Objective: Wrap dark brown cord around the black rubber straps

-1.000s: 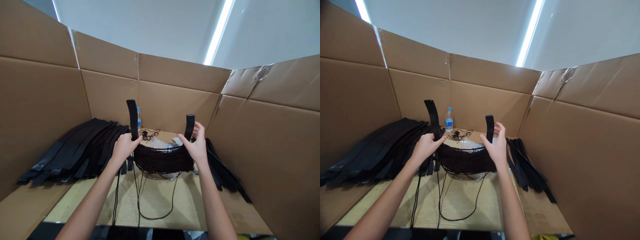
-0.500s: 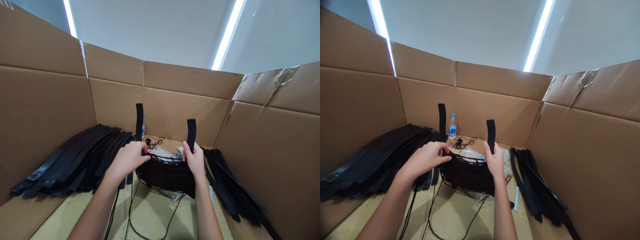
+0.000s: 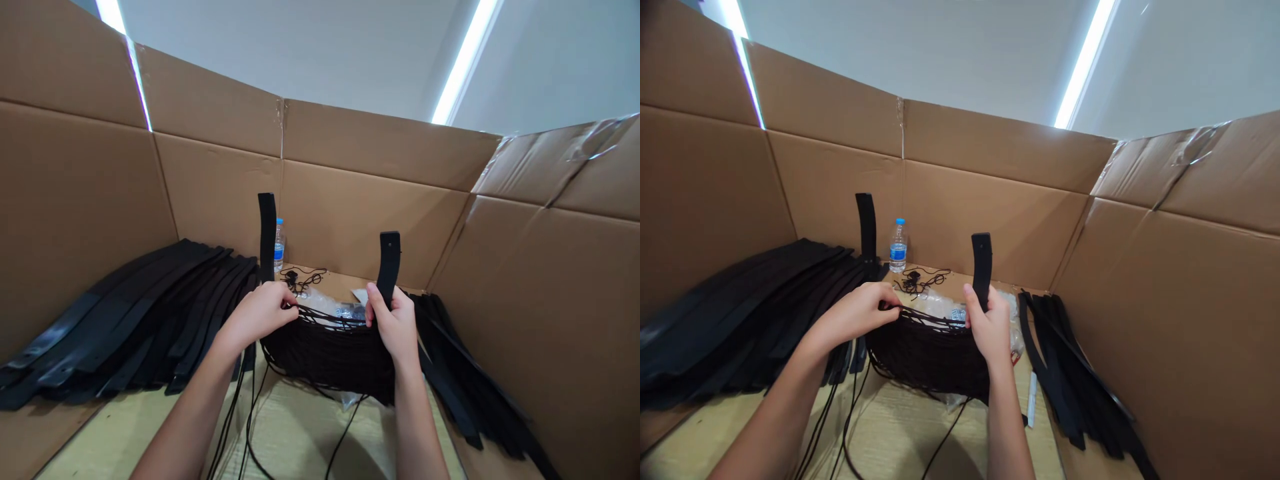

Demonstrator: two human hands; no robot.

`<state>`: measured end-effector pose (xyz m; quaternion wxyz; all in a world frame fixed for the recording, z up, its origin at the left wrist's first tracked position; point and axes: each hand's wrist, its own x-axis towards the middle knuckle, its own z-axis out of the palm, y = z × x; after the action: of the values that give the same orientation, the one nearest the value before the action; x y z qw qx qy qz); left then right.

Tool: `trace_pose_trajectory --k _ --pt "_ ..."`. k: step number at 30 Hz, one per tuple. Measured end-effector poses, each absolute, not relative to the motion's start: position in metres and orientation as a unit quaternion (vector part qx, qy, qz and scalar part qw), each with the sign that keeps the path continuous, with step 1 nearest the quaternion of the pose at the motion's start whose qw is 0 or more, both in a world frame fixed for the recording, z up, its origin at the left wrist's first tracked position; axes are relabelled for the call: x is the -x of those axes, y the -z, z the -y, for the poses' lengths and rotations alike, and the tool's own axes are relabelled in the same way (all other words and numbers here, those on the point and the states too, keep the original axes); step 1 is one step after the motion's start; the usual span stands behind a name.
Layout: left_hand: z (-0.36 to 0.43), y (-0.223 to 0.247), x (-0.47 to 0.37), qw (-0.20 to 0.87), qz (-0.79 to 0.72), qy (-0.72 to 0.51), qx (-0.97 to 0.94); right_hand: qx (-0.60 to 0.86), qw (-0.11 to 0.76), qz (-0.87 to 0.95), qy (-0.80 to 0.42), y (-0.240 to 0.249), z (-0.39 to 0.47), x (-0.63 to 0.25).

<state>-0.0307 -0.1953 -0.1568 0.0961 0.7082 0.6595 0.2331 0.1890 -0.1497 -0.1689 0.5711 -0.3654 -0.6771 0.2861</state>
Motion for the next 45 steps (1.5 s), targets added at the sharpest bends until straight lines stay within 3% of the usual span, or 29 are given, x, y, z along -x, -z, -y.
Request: trace_pose_trajectory --k 18,31,45 --pt "0.196 0.152 0.057 0.170 -0.593 -0.293 -0.730 0.379 0.565 0.673 -0.291 0.169 0.145 -0.190" --pt "0.198 0.149 0.063 0.078 -0.583 -0.312 -0.746 0.378 0.565 0.676 -0.283 0.170 0.145 -0.191" --pt "0.197 0.151 0.063 0.108 -0.608 -0.244 -0.748 0.383 0.564 0.675 -0.283 0.169 0.144 -0.191"
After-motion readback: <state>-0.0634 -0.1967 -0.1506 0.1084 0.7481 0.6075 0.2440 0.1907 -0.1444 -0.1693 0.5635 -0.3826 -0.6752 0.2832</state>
